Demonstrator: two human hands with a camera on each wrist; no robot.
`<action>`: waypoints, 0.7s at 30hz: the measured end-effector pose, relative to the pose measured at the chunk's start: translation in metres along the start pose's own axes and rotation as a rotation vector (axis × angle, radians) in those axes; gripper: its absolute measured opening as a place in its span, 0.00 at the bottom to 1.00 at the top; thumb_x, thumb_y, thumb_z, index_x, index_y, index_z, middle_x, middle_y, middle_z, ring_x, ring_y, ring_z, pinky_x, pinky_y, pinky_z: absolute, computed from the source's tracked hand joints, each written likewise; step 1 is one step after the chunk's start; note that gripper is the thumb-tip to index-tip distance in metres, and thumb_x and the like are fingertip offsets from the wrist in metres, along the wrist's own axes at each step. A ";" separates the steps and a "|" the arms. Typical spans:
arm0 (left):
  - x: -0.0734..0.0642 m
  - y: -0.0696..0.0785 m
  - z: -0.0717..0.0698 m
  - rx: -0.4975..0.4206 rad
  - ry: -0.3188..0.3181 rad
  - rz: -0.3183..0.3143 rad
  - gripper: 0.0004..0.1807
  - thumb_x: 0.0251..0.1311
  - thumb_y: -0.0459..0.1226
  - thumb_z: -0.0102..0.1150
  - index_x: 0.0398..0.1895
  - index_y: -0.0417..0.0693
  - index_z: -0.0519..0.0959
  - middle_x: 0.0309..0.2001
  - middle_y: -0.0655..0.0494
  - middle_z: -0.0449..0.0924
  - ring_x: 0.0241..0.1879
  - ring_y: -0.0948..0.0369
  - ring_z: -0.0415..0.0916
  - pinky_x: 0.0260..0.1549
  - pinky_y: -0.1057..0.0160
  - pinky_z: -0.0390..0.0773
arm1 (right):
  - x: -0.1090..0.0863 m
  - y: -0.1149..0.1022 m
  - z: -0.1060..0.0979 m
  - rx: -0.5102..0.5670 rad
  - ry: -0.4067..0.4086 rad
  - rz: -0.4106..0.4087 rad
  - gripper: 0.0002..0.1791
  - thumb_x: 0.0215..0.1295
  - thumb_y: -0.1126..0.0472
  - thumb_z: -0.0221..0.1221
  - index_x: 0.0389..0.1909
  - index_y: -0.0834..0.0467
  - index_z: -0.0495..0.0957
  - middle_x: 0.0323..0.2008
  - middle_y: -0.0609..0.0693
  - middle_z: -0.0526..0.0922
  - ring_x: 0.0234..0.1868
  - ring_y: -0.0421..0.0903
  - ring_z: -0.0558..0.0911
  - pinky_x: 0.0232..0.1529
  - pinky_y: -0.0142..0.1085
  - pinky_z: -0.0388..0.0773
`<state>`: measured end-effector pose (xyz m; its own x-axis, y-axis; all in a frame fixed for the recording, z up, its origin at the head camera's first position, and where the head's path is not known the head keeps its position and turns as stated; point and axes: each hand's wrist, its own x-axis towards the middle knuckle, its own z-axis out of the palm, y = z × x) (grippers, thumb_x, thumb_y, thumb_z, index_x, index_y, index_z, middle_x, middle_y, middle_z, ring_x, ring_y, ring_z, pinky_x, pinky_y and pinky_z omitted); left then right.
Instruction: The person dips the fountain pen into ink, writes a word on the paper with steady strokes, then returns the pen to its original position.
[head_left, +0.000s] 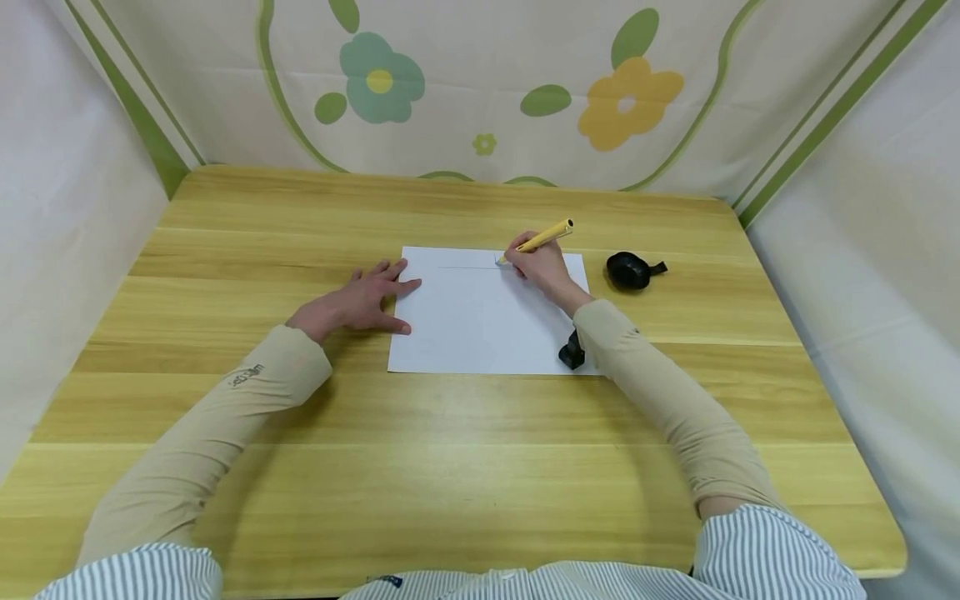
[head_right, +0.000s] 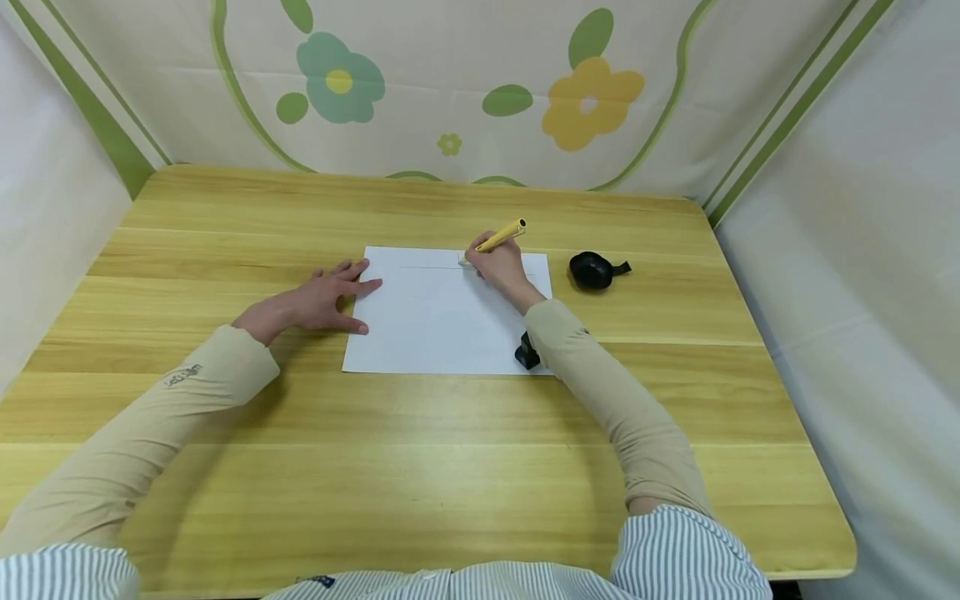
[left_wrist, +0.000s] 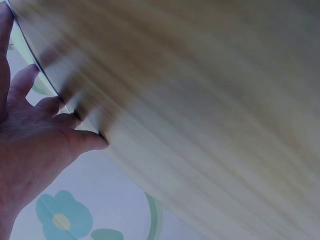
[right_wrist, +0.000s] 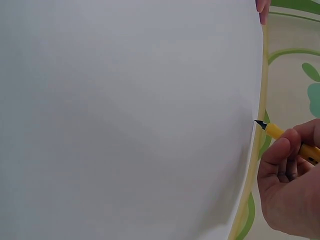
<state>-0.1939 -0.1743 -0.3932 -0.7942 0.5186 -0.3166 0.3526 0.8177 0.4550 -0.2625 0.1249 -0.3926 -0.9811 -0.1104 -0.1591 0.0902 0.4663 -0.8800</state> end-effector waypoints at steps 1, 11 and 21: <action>0.000 0.000 0.000 -0.001 0.000 0.000 0.45 0.55 0.53 0.63 0.73 0.52 0.55 0.76 0.43 0.32 0.74 0.40 0.28 0.65 0.30 0.33 | -0.001 0.000 0.000 -0.001 0.000 0.000 0.05 0.61 0.60 0.58 0.34 0.57 0.76 0.19 0.46 0.75 0.19 0.37 0.71 0.21 0.27 0.67; -0.001 0.001 0.000 -0.008 -0.001 0.001 0.45 0.55 0.52 0.64 0.73 0.51 0.55 0.76 0.42 0.32 0.74 0.39 0.27 0.65 0.30 0.33 | -0.003 0.002 0.000 -0.004 -0.009 0.006 0.05 0.61 0.59 0.58 0.35 0.56 0.76 0.18 0.45 0.74 0.18 0.37 0.70 0.20 0.28 0.66; -0.001 0.002 0.000 -0.021 -0.002 0.004 0.45 0.55 0.51 0.64 0.73 0.51 0.56 0.76 0.42 0.32 0.74 0.39 0.27 0.65 0.30 0.32 | -0.006 0.001 0.000 0.013 -0.015 0.000 0.05 0.61 0.60 0.58 0.35 0.57 0.77 0.19 0.47 0.76 0.18 0.38 0.71 0.21 0.28 0.67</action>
<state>-0.1929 -0.1734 -0.3919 -0.7917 0.5225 -0.3165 0.3453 0.8102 0.4737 -0.2569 0.1264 -0.3929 -0.9785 -0.1237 -0.1652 0.0921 0.4546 -0.8859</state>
